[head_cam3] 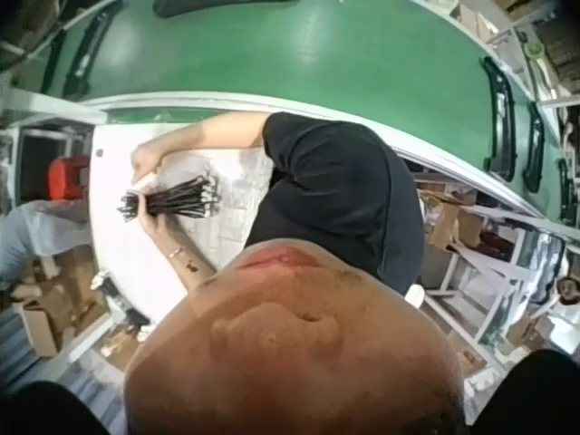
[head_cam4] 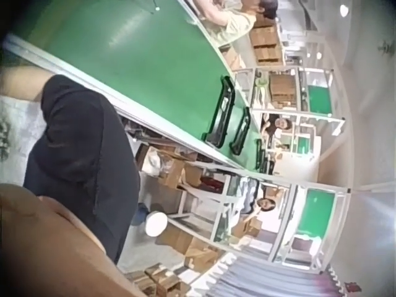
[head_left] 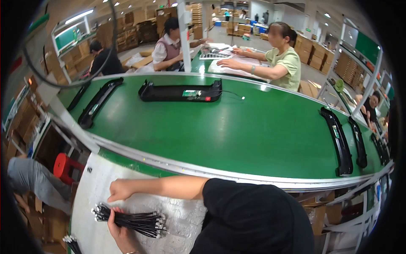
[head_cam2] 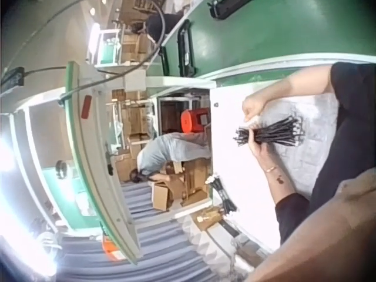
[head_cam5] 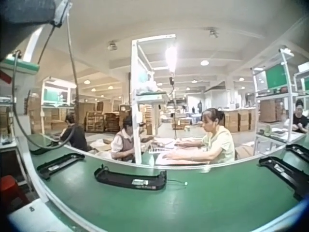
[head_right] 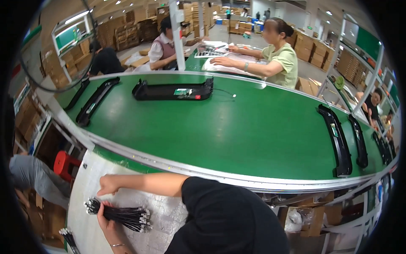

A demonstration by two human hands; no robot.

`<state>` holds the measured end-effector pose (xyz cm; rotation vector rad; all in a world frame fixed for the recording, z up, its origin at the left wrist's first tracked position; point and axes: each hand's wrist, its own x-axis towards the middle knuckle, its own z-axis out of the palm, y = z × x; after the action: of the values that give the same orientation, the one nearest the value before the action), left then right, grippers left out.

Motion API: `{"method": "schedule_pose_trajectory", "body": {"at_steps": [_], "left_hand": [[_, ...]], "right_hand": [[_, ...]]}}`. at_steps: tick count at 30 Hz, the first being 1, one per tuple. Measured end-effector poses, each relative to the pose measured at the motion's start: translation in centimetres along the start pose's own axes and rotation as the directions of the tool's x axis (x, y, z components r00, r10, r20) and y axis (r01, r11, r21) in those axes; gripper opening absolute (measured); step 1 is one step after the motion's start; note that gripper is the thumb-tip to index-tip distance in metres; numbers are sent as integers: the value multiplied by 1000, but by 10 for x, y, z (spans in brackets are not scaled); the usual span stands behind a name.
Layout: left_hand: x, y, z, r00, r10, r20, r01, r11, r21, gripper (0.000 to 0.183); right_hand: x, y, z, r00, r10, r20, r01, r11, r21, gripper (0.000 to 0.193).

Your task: Assembling electronic components by plugging connector wires into a circuit board on a factory assembly line.

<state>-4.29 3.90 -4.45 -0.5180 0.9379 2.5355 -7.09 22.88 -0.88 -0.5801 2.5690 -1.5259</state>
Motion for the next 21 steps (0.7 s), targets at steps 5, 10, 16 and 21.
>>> {"method": "schedule_pose_trajectory", "body": {"at_steps": [5, 10, 16, 21], "left_hand": [[7, 6, -3, 951, -12, 308, -14, 997, 82, 29], [16, 17, 16, 926, -148, 348, 140, 989, 48, 21], [-3, 17, -14, 939, -82, 333, 114, 990, -78, 26], [-11, 10, 5, 980, -86, 178, 109, 987, -122, 19]], "right_hand": [[39, 20, 60, 983, -180, -44, 180, 984, -19, 30], [40, 10, 18, 998, 57, 16, -59, 937, 344, 19], [38, -5, 47, 980, 193, -54, -145, 871, 469, 16], [27, -17, 24, 990, 137, 34, -136, 859, 494, 19]]}}
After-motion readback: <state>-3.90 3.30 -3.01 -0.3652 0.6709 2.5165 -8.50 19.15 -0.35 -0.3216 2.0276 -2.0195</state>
